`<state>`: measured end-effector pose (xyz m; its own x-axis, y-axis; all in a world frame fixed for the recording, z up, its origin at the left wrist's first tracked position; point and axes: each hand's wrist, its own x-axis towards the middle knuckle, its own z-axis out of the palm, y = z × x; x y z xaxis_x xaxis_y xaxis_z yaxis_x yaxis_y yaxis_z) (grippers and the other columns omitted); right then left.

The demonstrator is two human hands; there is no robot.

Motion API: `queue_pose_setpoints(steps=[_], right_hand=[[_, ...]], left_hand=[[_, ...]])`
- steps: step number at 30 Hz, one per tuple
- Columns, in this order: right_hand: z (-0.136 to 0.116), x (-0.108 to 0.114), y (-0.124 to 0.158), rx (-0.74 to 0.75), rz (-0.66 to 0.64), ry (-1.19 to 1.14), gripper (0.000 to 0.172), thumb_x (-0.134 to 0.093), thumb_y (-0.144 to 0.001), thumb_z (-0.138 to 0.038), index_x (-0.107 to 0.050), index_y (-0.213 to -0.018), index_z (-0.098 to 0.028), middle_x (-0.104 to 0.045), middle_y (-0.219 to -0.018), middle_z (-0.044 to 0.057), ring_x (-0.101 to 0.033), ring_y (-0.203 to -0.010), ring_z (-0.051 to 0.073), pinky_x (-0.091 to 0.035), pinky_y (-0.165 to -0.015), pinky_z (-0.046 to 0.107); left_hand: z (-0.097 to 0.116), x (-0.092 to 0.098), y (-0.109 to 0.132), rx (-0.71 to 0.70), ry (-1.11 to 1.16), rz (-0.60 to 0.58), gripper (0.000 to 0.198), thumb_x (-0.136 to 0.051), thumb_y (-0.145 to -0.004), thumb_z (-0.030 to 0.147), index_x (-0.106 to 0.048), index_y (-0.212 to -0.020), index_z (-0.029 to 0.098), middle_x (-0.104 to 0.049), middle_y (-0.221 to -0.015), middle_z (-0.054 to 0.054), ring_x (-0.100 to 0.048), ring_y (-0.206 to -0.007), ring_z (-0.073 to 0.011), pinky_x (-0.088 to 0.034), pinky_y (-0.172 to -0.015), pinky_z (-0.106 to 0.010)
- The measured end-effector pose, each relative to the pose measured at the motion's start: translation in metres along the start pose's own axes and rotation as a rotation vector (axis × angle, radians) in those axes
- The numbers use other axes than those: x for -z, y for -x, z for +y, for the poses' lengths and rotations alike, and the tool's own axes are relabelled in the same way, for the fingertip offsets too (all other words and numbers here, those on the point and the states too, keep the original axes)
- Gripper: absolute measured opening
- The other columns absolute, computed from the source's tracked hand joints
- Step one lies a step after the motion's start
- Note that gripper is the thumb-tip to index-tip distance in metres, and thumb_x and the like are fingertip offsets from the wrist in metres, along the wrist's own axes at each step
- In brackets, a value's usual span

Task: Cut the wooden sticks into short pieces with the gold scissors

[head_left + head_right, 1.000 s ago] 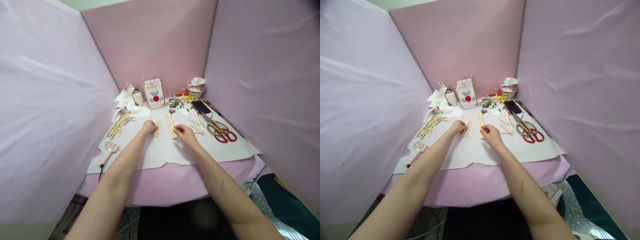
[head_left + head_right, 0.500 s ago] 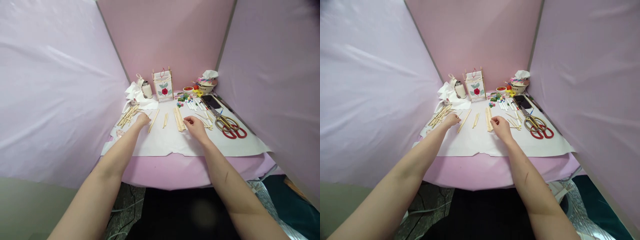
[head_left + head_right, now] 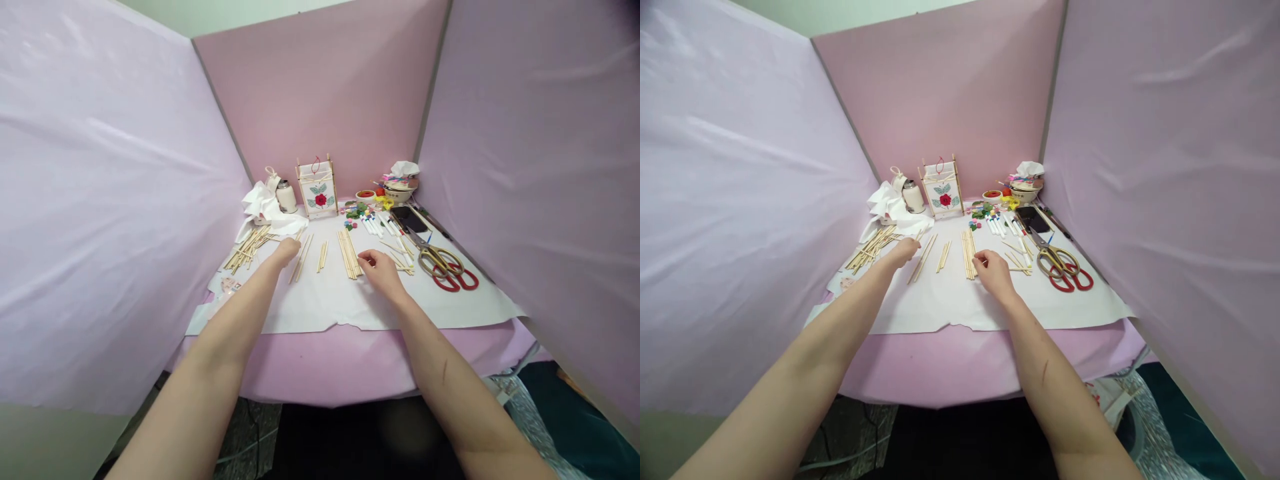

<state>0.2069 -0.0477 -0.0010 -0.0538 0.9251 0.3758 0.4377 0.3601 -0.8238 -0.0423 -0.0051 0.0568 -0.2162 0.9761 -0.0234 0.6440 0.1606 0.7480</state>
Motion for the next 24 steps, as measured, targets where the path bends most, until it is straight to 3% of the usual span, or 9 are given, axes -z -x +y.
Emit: queue_pose_setpoints(steps=[3,6,8,11,16,19,24], right_hand=[[-0.007,-0.002,0.003,0.002,-0.070,-0.098,0.020,-0.054,-0.081,-0.031,-0.067,-0.085,-0.017,-0.067,-0.081,0.004,-0.059,-0.072,0.018,-0.044,-0.069,0.031],[-0.015,-0.004,0.007,0.062,-0.160,-0.283,0.028,-0.051,-0.085,-0.037,-0.066,-0.099,-0.018,-0.066,-0.091,0.006,-0.059,-0.083,0.018,-0.045,-0.075,0.031],[-0.019,-0.005,0.009,0.125,-0.188,-0.355,0.031,-0.050,-0.087,-0.038,-0.065,-0.106,-0.020,-0.063,-0.101,0.006,-0.058,-0.089,0.017,-0.045,-0.078,0.030],[-0.021,-0.006,0.012,0.181,-0.230,-0.372,0.028,-0.053,-0.086,-0.036,-0.067,-0.105,-0.021,-0.058,-0.101,0.005,-0.058,-0.085,0.015,-0.047,-0.072,0.028],[-0.023,-0.004,0.014,0.236,-0.256,-0.307,0.019,-0.058,-0.084,-0.030,-0.072,-0.093,-0.021,-0.056,-0.086,0.002,-0.057,-0.079,0.014,-0.046,-0.075,0.027],[-0.027,-0.002,0.015,0.220,-0.301,-0.300,0.018,-0.058,-0.083,-0.029,-0.072,-0.092,-0.022,-0.059,-0.084,0.002,-0.058,-0.079,0.015,-0.046,-0.074,0.028],[-0.027,-0.003,0.015,0.181,-0.309,-0.283,0.020,-0.057,-0.081,-0.028,-0.070,-0.096,-0.021,-0.063,-0.092,0.003,-0.059,-0.085,0.017,-0.047,-0.076,0.029]], left_hand=[[0.008,-0.017,0.037,-0.080,0.199,-0.035,0.019,-0.041,-0.085,0.035,-0.050,-0.083,0.019,-0.054,-0.066,-0.001,-0.054,-0.058,-0.0109,-0.045,-0.058,-0.023],[0.011,-0.053,0.078,-0.244,0.753,-0.306,0.020,-0.050,-0.084,0.040,-0.046,-0.093,0.022,-0.054,-0.071,0.002,-0.056,-0.065,-0.0095,-0.048,-0.068,-0.026],[0.011,-0.077,0.099,-0.269,0.861,-0.385,0.023,-0.055,-0.083,0.039,-0.047,-0.093,0.021,-0.054,-0.071,0.002,-0.057,-0.068,-0.0093,-0.049,-0.074,-0.029],[0.008,-0.100,0.113,-0.303,0.861,-0.391,0.026,-0.054,-0.083,0.042,-0.050,-0.093,0.018,-0.057,-0.074,0.000,-0.057,-0.071,-0.0112,-0.049,-0.074,-0.030],[-0.001,-0.093,0.111,-0.319,0.567,-0.441,0.024,-0.052,-0.084,0.034,-0.062,-0.086,0.013,-0.067,-0.085,-0.009,-0.062,-0.084,-0.0179,-0.048,-0.081,-0.033],[-0.005,-0.086,0.109,-0.279,0.524,-0.477,0.019,-0.054,-0.081,0.028,-0.065,-0.085,0.013,-0.068,-0.087,-0.009,-0.063,-0.084,-0.0187,-0.048,-0.081,-0.034],[-0.007,-0.090,0.106,-0.315,0.542,-0.373,0.019,-0.055,-0.079,0.027,-0.066,-0.086,0.013,-0.069,-0.086,-0.007,-0.063,-0.085,-0.0176,-0.048,-0.083,-0.033]])
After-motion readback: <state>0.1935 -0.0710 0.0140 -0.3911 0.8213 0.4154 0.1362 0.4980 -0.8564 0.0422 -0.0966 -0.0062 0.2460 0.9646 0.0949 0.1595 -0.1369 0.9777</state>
